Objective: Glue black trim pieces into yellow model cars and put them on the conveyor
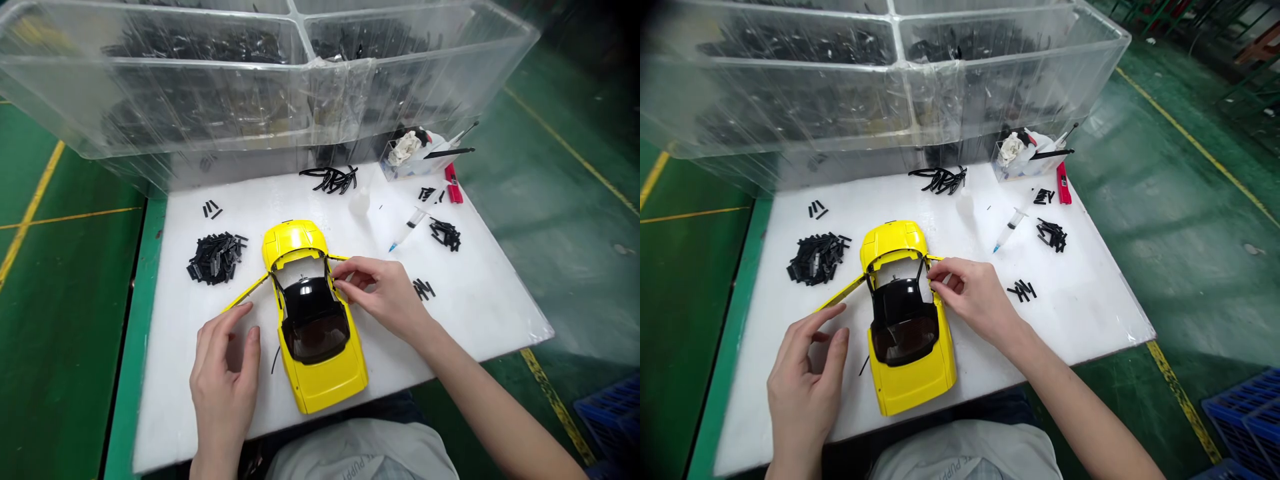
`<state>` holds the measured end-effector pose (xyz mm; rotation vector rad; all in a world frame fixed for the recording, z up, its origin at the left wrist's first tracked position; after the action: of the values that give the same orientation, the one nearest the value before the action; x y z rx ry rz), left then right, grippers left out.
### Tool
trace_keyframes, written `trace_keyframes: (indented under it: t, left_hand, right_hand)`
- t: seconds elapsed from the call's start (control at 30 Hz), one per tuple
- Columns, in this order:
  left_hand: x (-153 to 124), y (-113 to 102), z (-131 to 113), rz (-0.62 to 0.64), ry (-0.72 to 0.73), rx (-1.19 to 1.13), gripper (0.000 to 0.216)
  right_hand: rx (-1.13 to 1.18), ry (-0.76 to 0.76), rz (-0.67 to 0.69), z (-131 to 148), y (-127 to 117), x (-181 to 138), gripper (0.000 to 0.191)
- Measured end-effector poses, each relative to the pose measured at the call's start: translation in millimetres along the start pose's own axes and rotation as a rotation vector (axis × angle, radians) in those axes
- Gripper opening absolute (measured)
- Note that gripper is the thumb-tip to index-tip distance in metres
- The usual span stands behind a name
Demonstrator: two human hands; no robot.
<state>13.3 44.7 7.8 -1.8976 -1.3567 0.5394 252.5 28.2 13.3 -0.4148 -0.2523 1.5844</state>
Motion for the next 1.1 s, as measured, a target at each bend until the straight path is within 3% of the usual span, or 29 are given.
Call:
trace_keyframes:
  t: [0.47,1.1]
  left_hand:
    - [3,1,-3,-0.003,0.030,0.001,0.022]
    - [3,2,-4,0.016,0.050,0.005,0.021]
  right_hand:
    - [-0.258,-0.119,-0.016,0,6,1,0.011]
    - [-0.165,-0.047,-0.044,-6,9,0,0.012]
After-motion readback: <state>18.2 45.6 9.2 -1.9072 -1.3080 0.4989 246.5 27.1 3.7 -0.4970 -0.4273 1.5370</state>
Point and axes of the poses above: each hand's wrist, its own x-axis towards the middle knuckle, its own y-axis out of the palm, z = x × y, the point moved 5 cm from there along x, towards the middle knuckle, and after that the axes turned 11 degrees about z, right-handed, at the moved point
